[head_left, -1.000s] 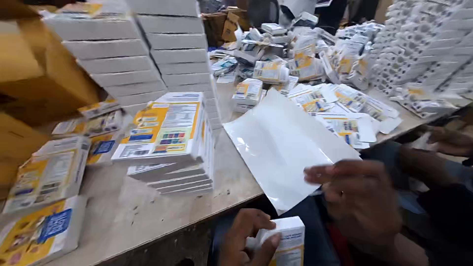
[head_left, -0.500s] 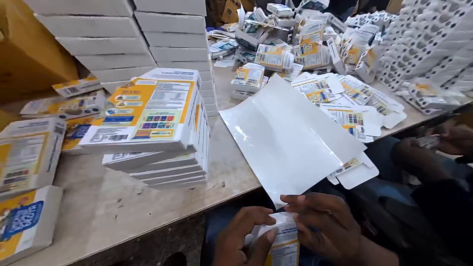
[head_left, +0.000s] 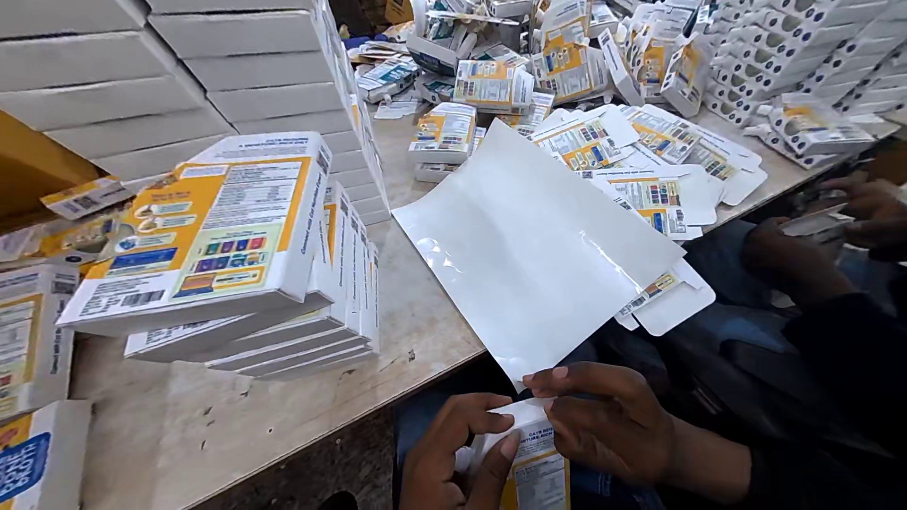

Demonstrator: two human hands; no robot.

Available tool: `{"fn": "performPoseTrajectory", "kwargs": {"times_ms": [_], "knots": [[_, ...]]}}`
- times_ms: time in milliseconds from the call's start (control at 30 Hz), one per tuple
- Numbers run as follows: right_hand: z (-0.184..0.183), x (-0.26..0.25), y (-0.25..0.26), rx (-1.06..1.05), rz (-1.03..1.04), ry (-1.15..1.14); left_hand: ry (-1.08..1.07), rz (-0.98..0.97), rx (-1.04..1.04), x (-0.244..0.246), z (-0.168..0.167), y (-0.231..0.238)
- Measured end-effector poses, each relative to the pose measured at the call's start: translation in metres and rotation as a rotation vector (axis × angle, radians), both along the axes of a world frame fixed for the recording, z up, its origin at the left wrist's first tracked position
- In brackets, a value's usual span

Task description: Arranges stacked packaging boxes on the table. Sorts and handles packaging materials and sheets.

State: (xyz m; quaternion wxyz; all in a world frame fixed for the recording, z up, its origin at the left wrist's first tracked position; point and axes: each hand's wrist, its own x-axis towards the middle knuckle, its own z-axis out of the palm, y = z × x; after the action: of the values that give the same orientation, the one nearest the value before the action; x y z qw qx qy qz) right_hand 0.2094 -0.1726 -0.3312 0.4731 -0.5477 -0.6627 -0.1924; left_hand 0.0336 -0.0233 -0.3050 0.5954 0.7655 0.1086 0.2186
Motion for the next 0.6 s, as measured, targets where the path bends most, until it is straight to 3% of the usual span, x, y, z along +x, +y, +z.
{"fn": "performPoseTrajectory", "kwargs": {"times_ms": [600], "knots": [[-0.0019, 0.0002, -0.0011, -0.008, 0.04, -0.069, 0.014, -0.002, -0.033, -0.0014, 0.003, -0.0005]]}}
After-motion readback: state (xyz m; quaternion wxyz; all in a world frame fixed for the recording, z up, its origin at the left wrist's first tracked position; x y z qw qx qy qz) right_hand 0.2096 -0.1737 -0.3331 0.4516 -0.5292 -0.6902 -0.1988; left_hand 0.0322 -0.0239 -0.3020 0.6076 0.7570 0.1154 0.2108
